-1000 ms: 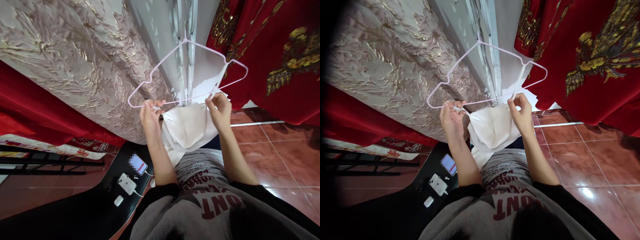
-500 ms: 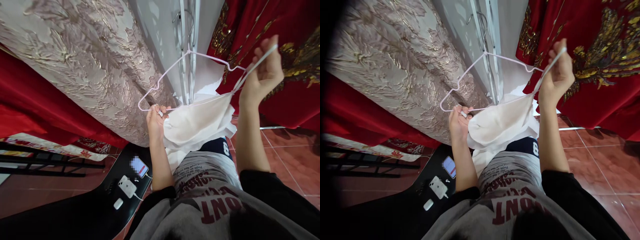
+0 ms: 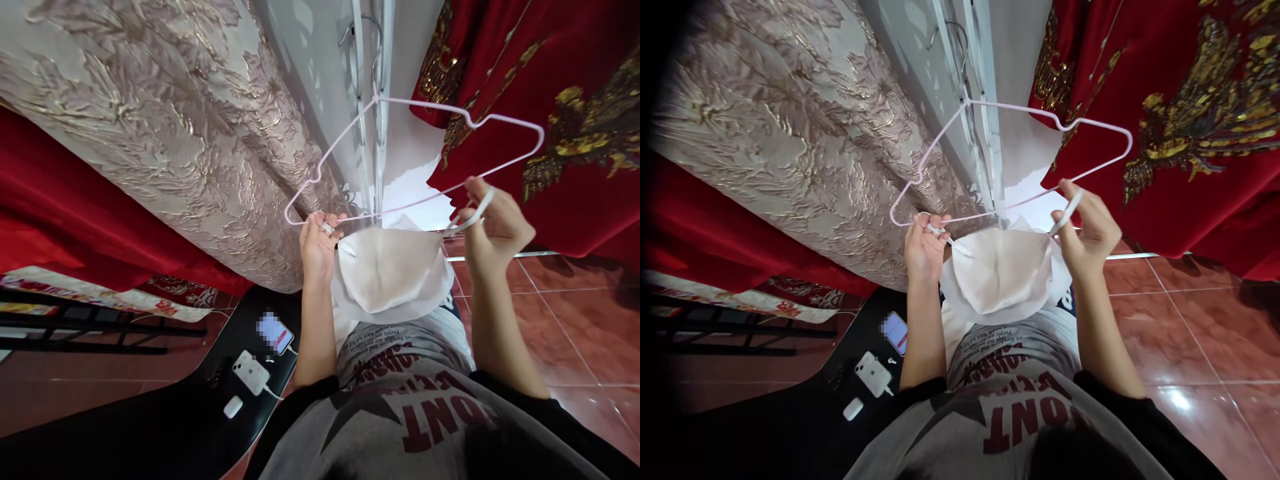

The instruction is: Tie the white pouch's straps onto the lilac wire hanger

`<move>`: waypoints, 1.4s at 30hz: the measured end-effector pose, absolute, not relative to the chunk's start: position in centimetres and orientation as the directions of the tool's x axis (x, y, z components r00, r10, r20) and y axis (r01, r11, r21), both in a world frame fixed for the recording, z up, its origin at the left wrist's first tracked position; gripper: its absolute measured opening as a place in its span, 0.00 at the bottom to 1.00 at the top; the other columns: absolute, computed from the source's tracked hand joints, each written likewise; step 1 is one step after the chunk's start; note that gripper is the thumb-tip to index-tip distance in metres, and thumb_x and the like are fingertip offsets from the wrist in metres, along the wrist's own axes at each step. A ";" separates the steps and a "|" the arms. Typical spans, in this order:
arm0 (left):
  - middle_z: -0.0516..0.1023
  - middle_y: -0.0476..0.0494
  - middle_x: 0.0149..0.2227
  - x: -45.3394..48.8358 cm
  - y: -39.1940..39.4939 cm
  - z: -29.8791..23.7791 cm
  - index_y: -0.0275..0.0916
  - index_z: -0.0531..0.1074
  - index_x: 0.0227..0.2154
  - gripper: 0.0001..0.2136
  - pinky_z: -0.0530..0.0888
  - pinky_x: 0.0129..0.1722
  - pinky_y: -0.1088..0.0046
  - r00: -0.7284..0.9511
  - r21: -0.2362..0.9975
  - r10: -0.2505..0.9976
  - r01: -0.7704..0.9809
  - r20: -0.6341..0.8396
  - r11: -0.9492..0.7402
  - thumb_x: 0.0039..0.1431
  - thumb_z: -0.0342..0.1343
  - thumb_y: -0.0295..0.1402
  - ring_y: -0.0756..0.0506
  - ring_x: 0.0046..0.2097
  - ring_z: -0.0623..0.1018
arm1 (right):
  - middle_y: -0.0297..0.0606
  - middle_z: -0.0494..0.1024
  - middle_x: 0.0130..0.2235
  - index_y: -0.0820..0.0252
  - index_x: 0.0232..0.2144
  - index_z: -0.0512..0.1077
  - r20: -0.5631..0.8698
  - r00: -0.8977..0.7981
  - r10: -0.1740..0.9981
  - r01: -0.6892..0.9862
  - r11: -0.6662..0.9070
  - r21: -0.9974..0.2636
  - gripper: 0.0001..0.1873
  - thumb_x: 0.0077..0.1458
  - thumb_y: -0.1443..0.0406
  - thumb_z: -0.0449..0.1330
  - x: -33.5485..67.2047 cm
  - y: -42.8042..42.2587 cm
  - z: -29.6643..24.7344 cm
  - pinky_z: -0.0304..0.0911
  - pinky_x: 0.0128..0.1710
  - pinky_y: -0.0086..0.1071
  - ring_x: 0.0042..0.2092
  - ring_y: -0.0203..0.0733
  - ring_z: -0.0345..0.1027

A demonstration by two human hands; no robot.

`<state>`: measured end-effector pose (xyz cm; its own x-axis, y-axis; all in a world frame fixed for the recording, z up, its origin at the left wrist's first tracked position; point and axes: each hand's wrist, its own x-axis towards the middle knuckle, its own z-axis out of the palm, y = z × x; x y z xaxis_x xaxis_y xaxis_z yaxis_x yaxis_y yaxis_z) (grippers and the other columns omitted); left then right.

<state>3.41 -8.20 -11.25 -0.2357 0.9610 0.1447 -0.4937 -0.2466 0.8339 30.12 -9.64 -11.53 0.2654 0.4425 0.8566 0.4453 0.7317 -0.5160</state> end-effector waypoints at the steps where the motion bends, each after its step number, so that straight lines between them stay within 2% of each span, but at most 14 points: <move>1: 0.71 0.49 0.29 3.5 -8.2 -11.3 0.42 0.61 0.29 0.19 0.75 0.31 0.80 -0.240 0.827 0.959 -0.500 0.154 -0.258 0.63 0.63 0.46 0.47 0.42 0.84 | 0.40 0.83 0.55 0.39 0.59 0.78 0.865 0.192 0.463 0.465 0.733 -0.496 0.21 0.64 0.54 0.66 29.7 -9.7 -11.1 0.70 0.62 0.61 0.58 0.61 0.77; 5: 0.74 0.48 0.29 3.6 -8.2 -11.3 0.42 0.63 0.29 0.18 0.76 0.31 0.80 -0.254 0.809 0.947 -0.505 0.196 -0.302 0.61 0.65 0.46 0.46 0.44 0.85 | 0.40 0.82 0.57 0.43 0.60 0.76 0.833 -0.073 0.548 0.520 0.734 -0.437 0.22 0.67 0.51 0.61 27.8 -8.5 -9.7 0.64 0.66 0.62 0.65 0.58 0.72; 8: 0.81 0.42 0.36 3.7 -8.4 -11.6 0.41 0.67 0.31 0.17 0.77 0.33 0.78 -0.278 0.842 0.933 -0.424 0.229 -0.333 0.62 0.63 0.48 0.43 0.48 0.85 | 0.39 0.85 0.49 0.47 0.50 0.82 0.755 -0.209 0.621 0.552 0.712 -0.433 0.17 0.69 0.51 0.58 26.7 -7.2 -9.3 0.66 0.60 0.57 0.54 0.54 0.78; 10: 0.84 0.38 0.44 3.3 -8.5 -12.1 0.41 0.71 0.37 0.14 0.79 0.35 0.75 -0.328 0.866 0.905 -0.327 0.270 -0.377 0.62 0.61 0.47 0.41 0.50 0.85 | 0.38 0.86 0.44 0.48 0.44 0.83 0.730 -0.224 0.645 0.560 0.698 -0.445 0.17 0.69 0.50 0.57 26.4 -6.7 -9.3 0.67 0.55 0.52 0.46 0.49 0.78; 13: 0.84 0.35 0.52 1.3 -8.5 -13.3 0.40 0.77 0.46 0.14 0.78 0.32 0.75 -0.497 0.865 0.790 -0.139 0.360 -0.482 0.61 0.58 0.40 0.40 0.50 0.85 | 0.37 0.85 0.39 0.48 0.41 0.83 0.752 -0.162 0.638 0.567 0.684 -0.458 0.18 0.70 0.49 0.56 26.6 -6.7 -9.5 0.65 0.53 0.49 0.43 0.47 0.75; 18: 0.86 0.38 0.50 -3.9 -8.1 -13.6 0.39 0.83 0.44 0.12 0.74 0.27 0.78 -0.675 0.810 0.530 0.176 0.513 -0.559 0.59 0.59 0.31 0.42 0.47 0.86 | 0.36 0.84 0.39 0.48 0.40 0.82 0.754 -0.146 0.641 0.557 0.683 -0.472 0.19 0.70 0.49 0.56 26.9 -6.9 -9.7 0.63 0.53 0.49 0.44 0.48 0.74; 20: 0.87 0.40 0.47 -5.3 -8.0 -12.5 0.40 0.85 0.42 0.10 0.79 0.34 0.75 -0.637 0.787 0.520 0.237 0.569 -0.570 0.58 0.65 0.31 0.43 0.45 0.86 | 0.36 0.84 0.39 0.48 0.41 0.82 0.752 -0.152 0.642 0.542 0.690 -0.480 0.18 0.70 0.49 0.56 26.7 -6.8 -9.9 0.63 0.53 0.49 0.44 0.48 0.74; 22: 0.88 0.43 0.46 -5.9 -7.9 -10.7 0.42 0.86 0.43 0.11 0.83 0.45 0.68 -0.520 0.771 0.590 0.256 0.618 -0.583 0.57 0.69 0.33 0.43 0.45 0.87 | 0.37 0.84 0.40 0.48 0.42 0.82 0.753 -0.156 0.639 0.526 0.699 -0.484 0.18 0.70 0.49 0.56 26.4 -6.7 -10.2 0.63 0.55 0.51 0.44 0.48 0.74; 26: 0.87 0.44 0.46 -4.3 -6.5 -6.7 0.44 0.86 0.44 0.12 0.80 0.56 0.60 -0.185 0.795 0.777 0.235 0.602 -0.560 0.56 0.70 0.33 0.42 0.49 0.85 | 0.37 0.84 0.43 0.47 0.44 0.81 0.754 -0.166 0.635 0.519 0.707 -0.481 0.16 0.70 0.50 0.56 25.8 -6.5 -10.8 0.60 0.61 0.54 0.47 0.49 0.74; 31: 0.82 0.48 0.29 -1.9 -3.4 -4.5 0.41 0.83 0.31 0.02 0.80 0.47 0.66 -0.020 0.807 0.822 0.209 0.569 -0.553 0.59 0.65 0.28 0.45 0.36 0.82 | 0.38 0.83 0.42 0.49 0.43 0.80 0.772 -0.131 0.622 0.540 0.698 -0.470 0.16 0.70 0.51 0.56 25.7 -6.3 -11.1 0.61 0.62 0.54 0.47 0.50 0.74; 34: 0.72 0.51 0.21 -2.6 -2.3 -5.8 0.41 0.77 0.23 0.12 0.78 0.37 0.71 -0.061 0.838 0.846 0.192 0.530 -0.511 0.63 0.59 0.30 0.48 0.27 0.75 | 0.38 0.84 0.44 0.50 0.45 0.80 0.759 -0.155 0.632 0.544 0.696 -0.469 0.17 0.71 0.51 0.55 25.5 -6.0 -11.6 0.59 0.64 0.55 0.48 0.49 0.75; 36: 0.70 0.51 0.20 -3.2 -2.3 -7.6 0.41 0.74 0.22 0.13 0.76 0.33 0.73 -0.194 0.887 0.866 0.101 0.461 -0.450 0.63 0.60 0.34 0.49 0.25 0.73 | 0.39 0.84 0.45 0.51 0.45 0.80 0.760 -0.156 0.630 0.554 0.694 -0.461 0.18 0.71 0.51 0.54 25.0 -5.9 -11.9 0.59 0.65 0.56 0.49 0.50 0.75; 39: 0.76 0.48 0.26 -2.4 -3.1 -11.0 0.41 0.72 0.28 0.17 0.78 0.37 0.72 -0.372 0.900 0.880 -0.203 0.294 -0.386 0.60 0.65 0.50 0.48 0.30 0.79 | 0.40 0.84 0.45 0.51 0.46 0.80 0.771 -0.122 0.626 0.563 0.683 -0.466 0.17 0.71 0.52 0.54 23.8 -5.8 -12.3 0.61 0.64 0.57 0.50 0.51 0.75; 42: 0.83 0.43 0.35 0.4 -4.3 -13.7 0.41 0.70 0.33 0.27 0.79 0.46 0.68 -0.392 0.801 0.889 -0.440 0.236 -0.407 0.51 0.66 0.62 0.44 0.40 0.84 | 0.39 0.84 0.47 0.50 0.47 0.79 0.775 -0.117 0.621 0.542 0.694 -0.474 0.14 0.71 0.54 0.56 23.0 -6.0 -12.5 0.62 0.64 0.58 0.51 0.51 0.76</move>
